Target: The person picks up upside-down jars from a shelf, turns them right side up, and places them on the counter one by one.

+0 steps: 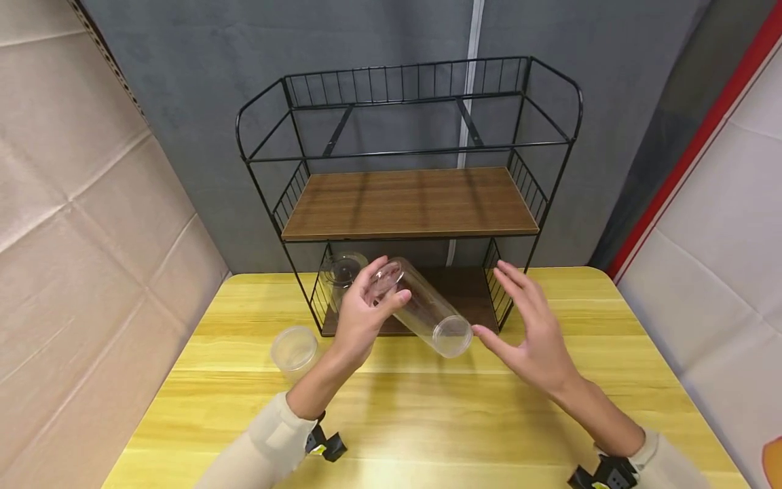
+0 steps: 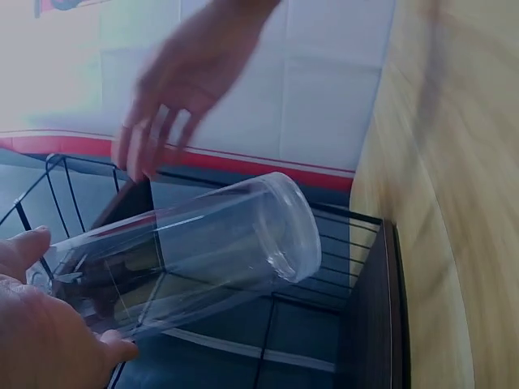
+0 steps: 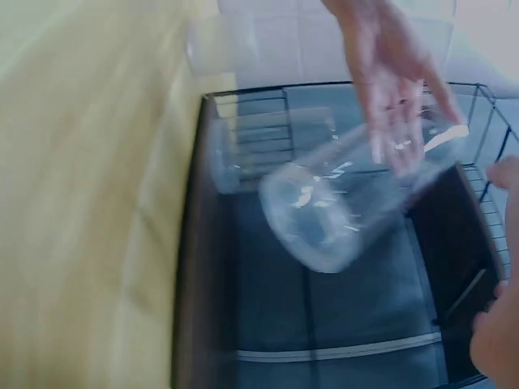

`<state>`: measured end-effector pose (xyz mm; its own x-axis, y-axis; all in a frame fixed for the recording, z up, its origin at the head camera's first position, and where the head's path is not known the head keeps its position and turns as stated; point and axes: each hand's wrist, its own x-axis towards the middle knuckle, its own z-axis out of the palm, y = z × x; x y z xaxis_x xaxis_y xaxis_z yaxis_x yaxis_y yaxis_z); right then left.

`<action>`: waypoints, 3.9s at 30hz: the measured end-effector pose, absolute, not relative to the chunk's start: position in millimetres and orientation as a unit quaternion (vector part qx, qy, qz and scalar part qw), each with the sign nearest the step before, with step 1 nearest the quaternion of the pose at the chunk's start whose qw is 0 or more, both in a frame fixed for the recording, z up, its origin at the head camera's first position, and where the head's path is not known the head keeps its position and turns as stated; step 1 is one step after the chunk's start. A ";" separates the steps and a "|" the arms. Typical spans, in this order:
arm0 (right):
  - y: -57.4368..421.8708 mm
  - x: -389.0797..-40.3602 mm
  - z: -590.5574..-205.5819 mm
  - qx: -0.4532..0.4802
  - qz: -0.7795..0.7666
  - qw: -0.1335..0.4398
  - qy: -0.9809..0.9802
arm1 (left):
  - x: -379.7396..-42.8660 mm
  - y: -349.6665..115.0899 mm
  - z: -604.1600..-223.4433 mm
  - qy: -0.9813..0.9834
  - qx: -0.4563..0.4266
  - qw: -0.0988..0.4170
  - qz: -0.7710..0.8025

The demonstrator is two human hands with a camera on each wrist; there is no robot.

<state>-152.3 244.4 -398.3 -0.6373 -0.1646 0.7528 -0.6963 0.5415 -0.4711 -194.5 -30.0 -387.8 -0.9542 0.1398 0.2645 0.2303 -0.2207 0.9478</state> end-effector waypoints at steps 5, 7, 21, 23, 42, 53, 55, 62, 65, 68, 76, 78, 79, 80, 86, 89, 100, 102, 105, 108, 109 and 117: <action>238.7 -147.2 -415.4 0.243 0.496 0.184 -0.813 | -185.8 -30.1 -385.7 -0.565 -0.164 0.051 -0.807; 236.8 -148.2 -421.7 0.244 0.546 0.146 -0.788 | -183.1 -29.8 -385.4 -0.549 -0.167 0.062 -0.817; 226.2 -158.7 -439.8 0.283 0.785 -0.008 -0.550 | -170.6 -25.6 -389.8 -0.456 -0.175 0.067 -0.870; 226.0 -158.3 -438.7 0.276 0.788 -0.007 -0.550 | -170.1 -27.0 -391.5 -0.459 -0.175 0.066 -0.869; 251.3 -163.4 -408.4 0.266 0.745 0.032 -0.611 | -169.3 -59.6 -403.5 -0.568 -0.195 0.007 -0.799; 272.6 -167.6 -386.4 0.252 0.646 0.071 -0.717 | -170.9 -91.6 -381.6 -0.600 -0.240 0.233 -0.727; 275.8 -169.4 -383.5 0.256 0.642 0.065 -0.720 | -172.7 -98.6 -375.1 -0.593 -0.243 0.288 -0.712; 286.4 -172.3 -372.6 0.257 0.586 0.071 -0.765 | -188.6 -128.0 -350.4 -0.630 -0.208 0.352 -0.661; 289.9 -172.0 -368.5 0.249 0.551 0.077 -0.793 | -199.5 -140.8 -341.4 -0.663 -0.187 0.323 -0.649; 292.4 -171.1 -365.6 0.233 0.517 0.085 -0.820 | -209.9 -149.7 -334.2 -0.689 -0.176 0.280 -0.645; 298.4 -171.9 -367.2 0.221 0.469 0.095 -0.850 | -232.7 -153.5 -324.5 -0.727 -0.170 0.216 -0.629; 299.4 -172.1 -368.0 0.225 0.459 0.094 -0.854 | -236.5 -153.5 -322.4 -0.732 -0.167 0.211 -0.626; 299.9 -171.9 -368.2 0.228 0.454 0.091 -0.856 | -237.9 -153.7 -321.3 -0.736 -0.165 0.209 -0.622; 300.5 -171.5 -368.3 0.230 0.448 0.087 -0.859 | -239.1 -154.0 -320.2 -0.743 -0.161 0.208 -0.616; 305.0 -170.6 -371.6 0.249 0.410 0.080 -0.874 | -244.0 -157.1 -314.4 -0.774 -0.150 0.200 -0.582; 307.3 -171.2 -374.9 0.262 0.395 0.091 -0.876 | -244.6 -158.2 -311.8 -0.782 -0.150 0.195 -0.573; 314.7 -174.8 -391.6 0.262 0.350 0.095 -0.894 | -245.5 -158.0 -310.1 -0.794 -0.149 0.195 -0.556; 315.5 -174.8 -395.3 0.261 0.348 0.093 -0.896 | -246.2 -157.8 -311.1 -0.795 -0.150 0.196 -0.553; 316.3 -175.0 -400.1 0.265 0.347 0.092 -0.895 | -247.3 -156.9 -312.6 -0.795 -0.151 0.201 -0.552; 316.2 -175.5 -403.6 0.269 0.345 0.096 -0.894 | -249.5 -155.8 -314.5 -0.792 -0.152 0.209 -0.553; 316.4 -175.6 -404.5 0.270 0.345 0.096 -0.894 | -250.1 -155.3 -315.1 -0.790 -0.153 0.212 -0.555; 314.4 -175.0 -407.0 0.271 0.335 0.101 -0.897 | -253.6 -152.6 -318.8 -0.772 -0.155 0.235 -0.570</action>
